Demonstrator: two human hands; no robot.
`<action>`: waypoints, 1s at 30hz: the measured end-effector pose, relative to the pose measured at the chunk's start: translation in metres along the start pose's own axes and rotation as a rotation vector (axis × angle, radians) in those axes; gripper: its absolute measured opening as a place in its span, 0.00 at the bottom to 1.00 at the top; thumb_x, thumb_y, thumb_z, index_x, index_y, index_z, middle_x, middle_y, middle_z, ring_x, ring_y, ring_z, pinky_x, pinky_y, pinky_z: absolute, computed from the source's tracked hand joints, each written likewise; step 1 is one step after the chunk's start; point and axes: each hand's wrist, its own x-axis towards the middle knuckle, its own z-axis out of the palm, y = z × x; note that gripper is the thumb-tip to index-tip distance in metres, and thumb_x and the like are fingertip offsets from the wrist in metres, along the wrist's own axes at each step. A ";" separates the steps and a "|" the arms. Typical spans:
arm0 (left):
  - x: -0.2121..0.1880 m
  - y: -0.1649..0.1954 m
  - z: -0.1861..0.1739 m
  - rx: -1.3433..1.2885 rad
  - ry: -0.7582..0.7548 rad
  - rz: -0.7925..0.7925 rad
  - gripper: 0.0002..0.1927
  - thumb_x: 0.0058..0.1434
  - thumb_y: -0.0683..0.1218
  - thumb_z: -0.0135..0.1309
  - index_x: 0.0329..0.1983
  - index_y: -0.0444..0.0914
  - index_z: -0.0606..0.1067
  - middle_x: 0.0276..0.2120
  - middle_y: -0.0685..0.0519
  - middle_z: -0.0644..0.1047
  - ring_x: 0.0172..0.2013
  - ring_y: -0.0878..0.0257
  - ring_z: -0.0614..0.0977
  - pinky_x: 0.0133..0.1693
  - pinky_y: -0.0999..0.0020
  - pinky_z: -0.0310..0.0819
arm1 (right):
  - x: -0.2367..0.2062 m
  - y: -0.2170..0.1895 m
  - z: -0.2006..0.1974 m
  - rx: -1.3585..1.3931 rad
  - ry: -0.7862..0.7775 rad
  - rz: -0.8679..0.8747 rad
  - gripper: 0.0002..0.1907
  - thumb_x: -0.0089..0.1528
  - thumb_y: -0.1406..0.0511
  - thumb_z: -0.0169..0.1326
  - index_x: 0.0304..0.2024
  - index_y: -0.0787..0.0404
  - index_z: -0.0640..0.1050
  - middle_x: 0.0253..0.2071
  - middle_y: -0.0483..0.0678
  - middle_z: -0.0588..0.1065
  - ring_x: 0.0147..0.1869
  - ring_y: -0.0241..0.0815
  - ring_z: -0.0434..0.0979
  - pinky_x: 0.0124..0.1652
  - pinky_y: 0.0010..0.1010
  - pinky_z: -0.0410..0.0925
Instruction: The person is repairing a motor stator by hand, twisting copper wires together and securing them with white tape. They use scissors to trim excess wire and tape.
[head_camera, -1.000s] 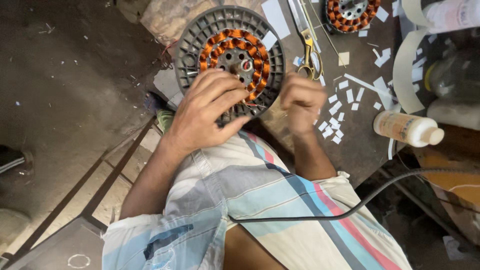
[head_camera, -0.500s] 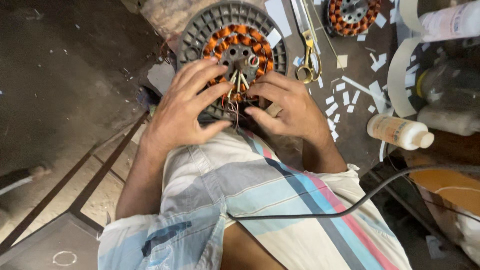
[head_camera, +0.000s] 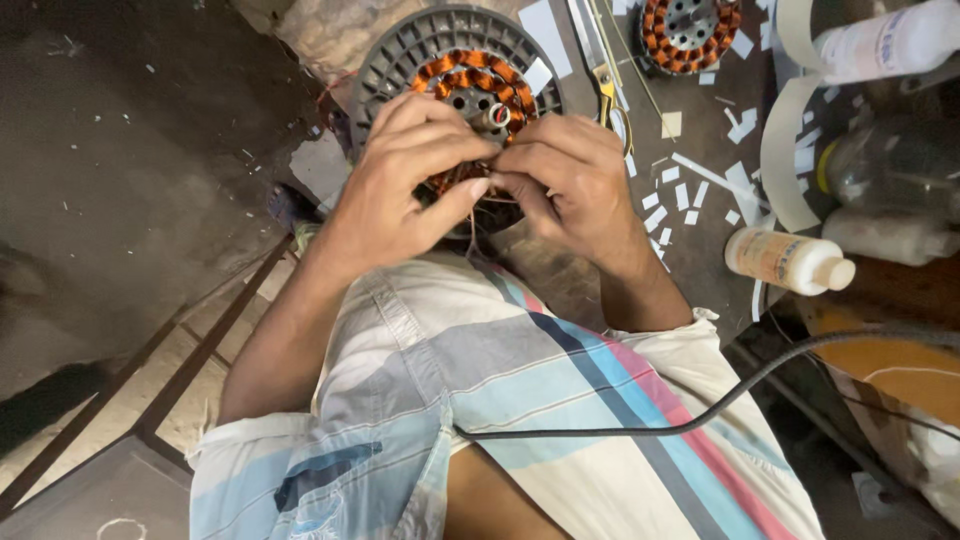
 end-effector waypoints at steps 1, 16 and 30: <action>0.001 -0.004 0.002 -0.019 -0.009 -0.013 0.13 0.64 0.46 0.64 0.49 0.36 0.79 0.44 0.49 0.81 0.53 0.55 0.78 0.64 0.53 0.63 | 0.001 0.002 0.003 -0.007 0.001 -0.008 0.08 0.59 0.73 0.67 0.37 0.64 0.80 0.38 0.49 0.78 0.41 0.49 0.79 0.41 0.38 0.69; -0.007 -0.020 0.008 -0.178 0.113 -0.125 0.06 0.69 0.41 0.56 0.40 0.33 0.74 0.37 0.48 0.77 0.42 0.53 0.76 0.49 0.61 0.69 | -0.004 0.014 0.010 0.069 -0.205 0.052 0.10 0.60 0.68 0.64 0.43 0.64 0.81 0.41 0.53 0.74 0.46 0.52 0.75 0.46 0.40 0.68; 0.003 -0.006 0.024 0.117 0.127 -0.080 0.05 0.67 0.43 0.60 0.39 0.35 0.78 0.37 0.49 0.78 0.46 0.51 0.77 0.59 0.53 0.64 | -0.061 0.024 0.058 0.647 0.297 0.348 0.06 0.74 0.68 0.51 0.46 0.65 0.71 0.50 0.56 0.73 0.48 0.43 0.71 0.51 0.33 0.67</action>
